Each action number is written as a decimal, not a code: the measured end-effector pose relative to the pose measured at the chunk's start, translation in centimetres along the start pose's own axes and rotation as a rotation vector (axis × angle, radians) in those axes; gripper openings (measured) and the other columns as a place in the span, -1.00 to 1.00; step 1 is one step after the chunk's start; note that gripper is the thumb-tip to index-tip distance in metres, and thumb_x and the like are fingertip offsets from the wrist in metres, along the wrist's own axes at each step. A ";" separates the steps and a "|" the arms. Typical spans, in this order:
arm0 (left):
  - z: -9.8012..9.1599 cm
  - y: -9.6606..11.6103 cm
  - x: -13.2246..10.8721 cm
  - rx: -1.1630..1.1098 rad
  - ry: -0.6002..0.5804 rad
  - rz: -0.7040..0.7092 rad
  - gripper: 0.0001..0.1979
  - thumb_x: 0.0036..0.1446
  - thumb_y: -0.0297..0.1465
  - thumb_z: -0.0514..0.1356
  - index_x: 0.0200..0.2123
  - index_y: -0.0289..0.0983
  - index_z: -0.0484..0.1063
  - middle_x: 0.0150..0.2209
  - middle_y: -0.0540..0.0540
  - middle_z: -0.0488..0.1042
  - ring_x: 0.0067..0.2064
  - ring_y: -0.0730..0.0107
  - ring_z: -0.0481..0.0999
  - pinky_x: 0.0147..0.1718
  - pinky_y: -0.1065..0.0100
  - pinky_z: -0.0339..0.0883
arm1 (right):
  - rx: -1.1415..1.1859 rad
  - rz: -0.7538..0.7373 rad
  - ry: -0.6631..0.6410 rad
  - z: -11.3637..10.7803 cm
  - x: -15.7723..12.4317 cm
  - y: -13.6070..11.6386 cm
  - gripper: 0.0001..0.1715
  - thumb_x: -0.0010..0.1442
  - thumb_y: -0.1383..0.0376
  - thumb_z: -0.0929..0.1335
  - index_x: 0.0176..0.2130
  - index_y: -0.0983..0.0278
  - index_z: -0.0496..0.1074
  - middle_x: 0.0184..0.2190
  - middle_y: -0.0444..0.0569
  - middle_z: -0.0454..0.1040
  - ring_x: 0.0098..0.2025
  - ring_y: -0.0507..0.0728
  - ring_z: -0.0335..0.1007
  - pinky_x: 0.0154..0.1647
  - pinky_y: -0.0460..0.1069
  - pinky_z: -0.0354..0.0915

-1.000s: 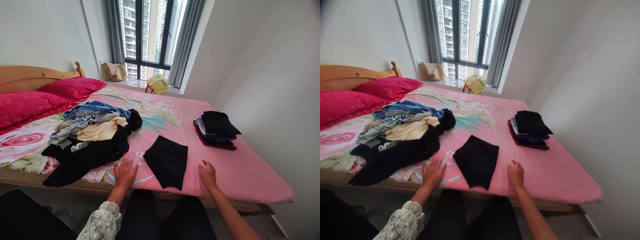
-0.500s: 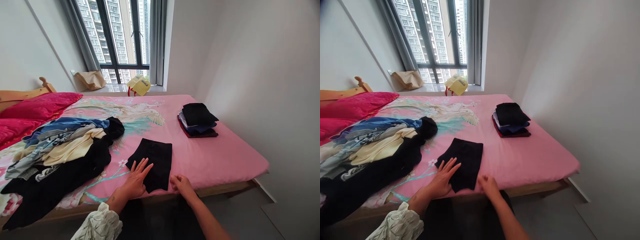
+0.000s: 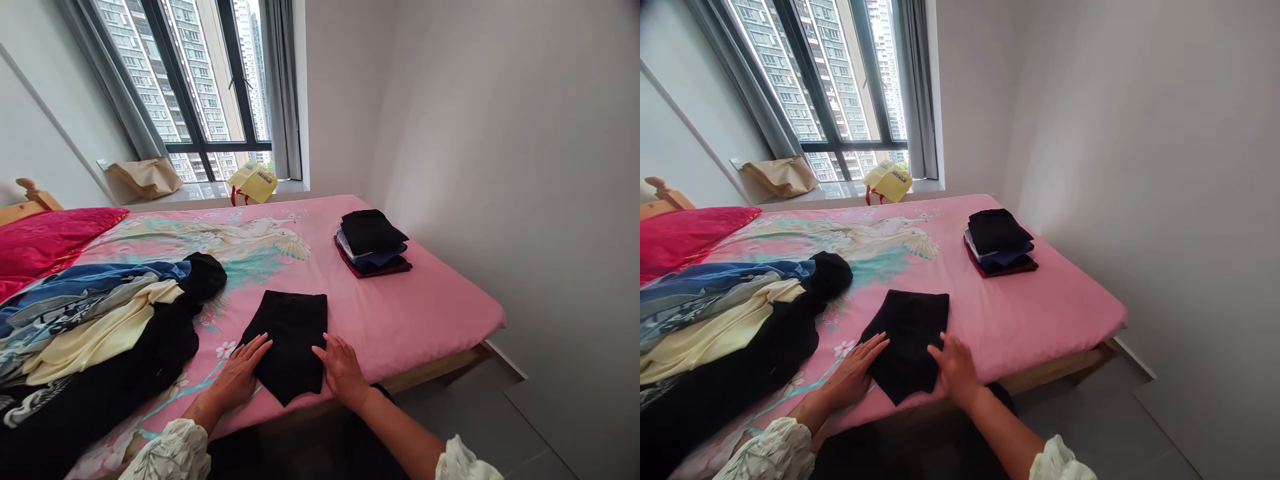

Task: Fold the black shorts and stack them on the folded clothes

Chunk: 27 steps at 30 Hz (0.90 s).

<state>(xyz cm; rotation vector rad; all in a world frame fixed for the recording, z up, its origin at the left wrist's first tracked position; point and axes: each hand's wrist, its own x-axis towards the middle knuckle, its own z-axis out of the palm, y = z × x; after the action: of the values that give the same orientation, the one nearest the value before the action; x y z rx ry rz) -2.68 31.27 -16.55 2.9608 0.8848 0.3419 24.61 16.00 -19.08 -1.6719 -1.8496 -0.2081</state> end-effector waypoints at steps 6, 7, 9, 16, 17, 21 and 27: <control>-0.4 -1.1 -0.8 -0.083 0.089 0.037 -0.25 0.05 -0.57 0.02 0.33 -0.24 -0.03 0.33 -0.21 0.10 0.31 0.18 0.15 0.25 0.05 0.08 | 0.121 -0.174 -0.034 0.6 2.8 1.1 -0.59 0.14 0.42 0.26 -0.08 0.10 0.49 0.07 -0.03 0.42 0.22 0.23 0.15 0.28 0.27 -0.11; -0.4 -1.3 -0.8 -0.091 0.089 0.040 -0.26 0.08 -0.52 0.05 0.34 -0.25 -0.05 0.32 -0.23 0.12 0.30 0.16 0.18 0.24 0.04 0.08 | 0.185 -0.157 -0.023 0.6 3.3 1.0 -0.62 0.16 0.42 0.24 -0.10 0.12 0.49 -0.01 -0.05 0.47 0.20 0.20 0.20 0.29 0.26 -0.14; -0.2 -1.6 -0.6 -0.099 0.090 0.038 -0.28 0.11 -0.41 0.10 0.33 -0.26 -0.04 0.30 -0.25 0.16 0.27 0.13 0.23 0.21 0.02 0.10 | 0.288 -0.097 0.021 0.6 4.4 0.7 -0.66 0.21 0.40 0.19 -0.13 0.18 0.45 -0.14 -0.06 0.53 0.09 0.15 0.33 0.30 0.26 -0.13; -0.2 -0.1 2.3 -0.165 0.260 -0.080 -0.43 0.00 -0.49 0.13 0.14 -0.23 0.31 0.06 -0.20 0.49 0.01 0.15 0.50 0.02 0.14 0.25 | 0.315 0.023 0.139 -1.8 10.5 0.0 -0.66 0.31 0.26 0.06 -0.26 0.26 0.33 -0.44 -0.03 0.48 -0.38 0.08 0.40 -0.05 0.08 0.30; -1.0 0.5 3.1 -0.225 0.278 -0.100 -0.46 0.00 -0.49 0.13 0.11 -0.22 0.35 0.02 -0.18 0.52 -0.04 0.17 0.52 0.00 0.16 0.27 | 0.313 0.039 0.149 -3.0 11.3 0.4 -0.66 0.32 0.24 0.06 -0.27 0.25 0.32 -0.45 -0.04 0.46 -0.41 0.07 0.38 -0.19 0.02 0.32; -6.6 3.5 7.0 -0.664 0.149 -0.225 -0.51 -0.06 -0.49 0.14 0.01 -0.20 0.44 -0.12 -0.08 0.56 -0.08 0.16 0.49 -0.07 0.23 0.30 | 0.287 0.141 0.195 -9.0 13.4 3.6 -0.66 0.35 0.16 0.09 -0.32 0.24 0.28 -0.55 -0.12 0.34 -0.53 0.03 0.25 -0.47 -0.08 0.16; -11.3 7.5 16.5 -1.511 -0.432 -0.397 -0.77 -0.09 -0.40 0.23 -0.29 -0.30 0.52 -0.44 0.02 0.52 -0.43 0.45 0.45 -0.46 0.49 0.24 | 0.321 0.422 0.085 -16.8 15.2 10.6 -0.54 0.33 0.01 0.12 -0.44 0.25 0.20 -0.55 -0.17 0.23 -0.50 0.00 0.15 -0.45 -0.09 0.11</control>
<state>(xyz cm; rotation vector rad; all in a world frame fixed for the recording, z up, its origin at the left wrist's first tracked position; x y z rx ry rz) 12.35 33.65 -1.50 1.3569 0.6333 0.1788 40.32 22.10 -0.60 -1.7433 -1.3444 0.1835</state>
